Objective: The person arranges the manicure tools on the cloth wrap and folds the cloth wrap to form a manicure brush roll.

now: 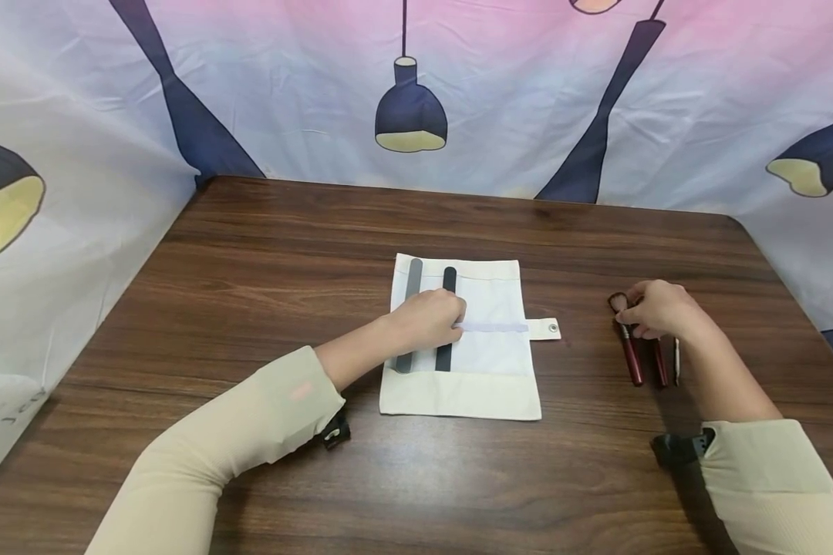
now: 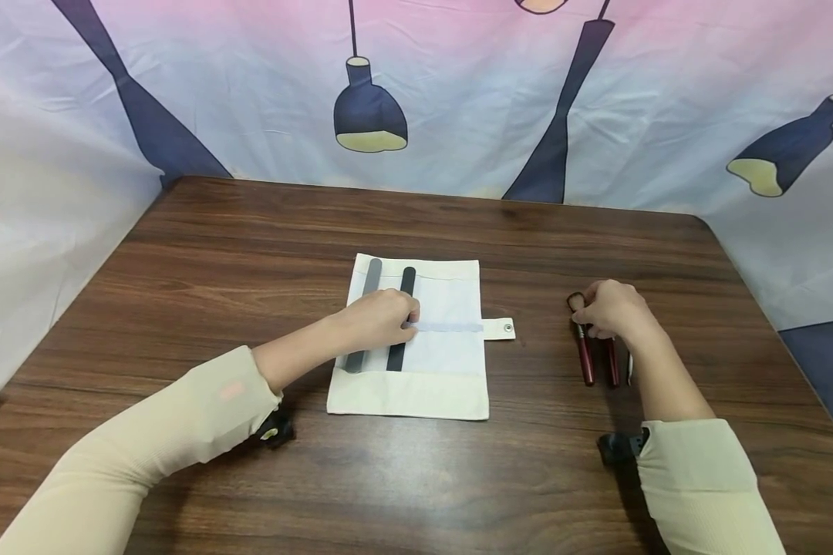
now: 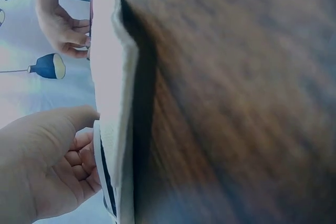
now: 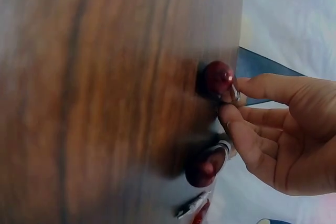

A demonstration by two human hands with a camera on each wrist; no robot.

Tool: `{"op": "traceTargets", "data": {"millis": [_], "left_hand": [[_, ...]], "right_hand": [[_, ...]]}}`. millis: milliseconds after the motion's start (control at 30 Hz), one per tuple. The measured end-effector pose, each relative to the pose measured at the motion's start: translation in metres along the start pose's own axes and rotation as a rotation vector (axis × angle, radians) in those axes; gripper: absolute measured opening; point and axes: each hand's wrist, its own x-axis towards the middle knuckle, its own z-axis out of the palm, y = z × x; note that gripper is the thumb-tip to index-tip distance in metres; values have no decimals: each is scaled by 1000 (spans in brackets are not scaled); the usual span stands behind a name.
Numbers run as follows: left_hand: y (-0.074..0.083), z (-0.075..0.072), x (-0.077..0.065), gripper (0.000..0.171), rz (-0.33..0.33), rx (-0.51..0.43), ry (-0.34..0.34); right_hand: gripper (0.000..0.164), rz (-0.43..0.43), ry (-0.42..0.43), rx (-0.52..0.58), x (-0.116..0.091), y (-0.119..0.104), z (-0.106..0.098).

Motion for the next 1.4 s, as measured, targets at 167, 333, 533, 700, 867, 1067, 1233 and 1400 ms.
{"op": "traceTargets", "data": {"millis": [167,333,533,700,867,1067,1233,1400], "left_hand": [[0,0,-2,14,7,4,16],[0,0,-2,15,9,-2,26],[-1,1,-2,15,15,-9,29],[-1,1,-2,15,11,-17,30],[-1,1,-3,11,1,-24,29],[-1,0,-3,9,2,-24,30],[0,0,-3,9,-1,-27,31],[1,-1,-4,9,-3,-30,36]], "right_hand": [[56,-40,10,15,1,-2,1],[58,-67,73,18,1,-9,3],[59,-89,178,13,2,-20,4],[59,-102,277,89,3,-29,10],[57,-107,407,206,5,-42,14],[49,-148,581,352,11,-60,19],[41,-218,650,485,17,-73,26],[34,-269,649,621,22,-86,32]]}}
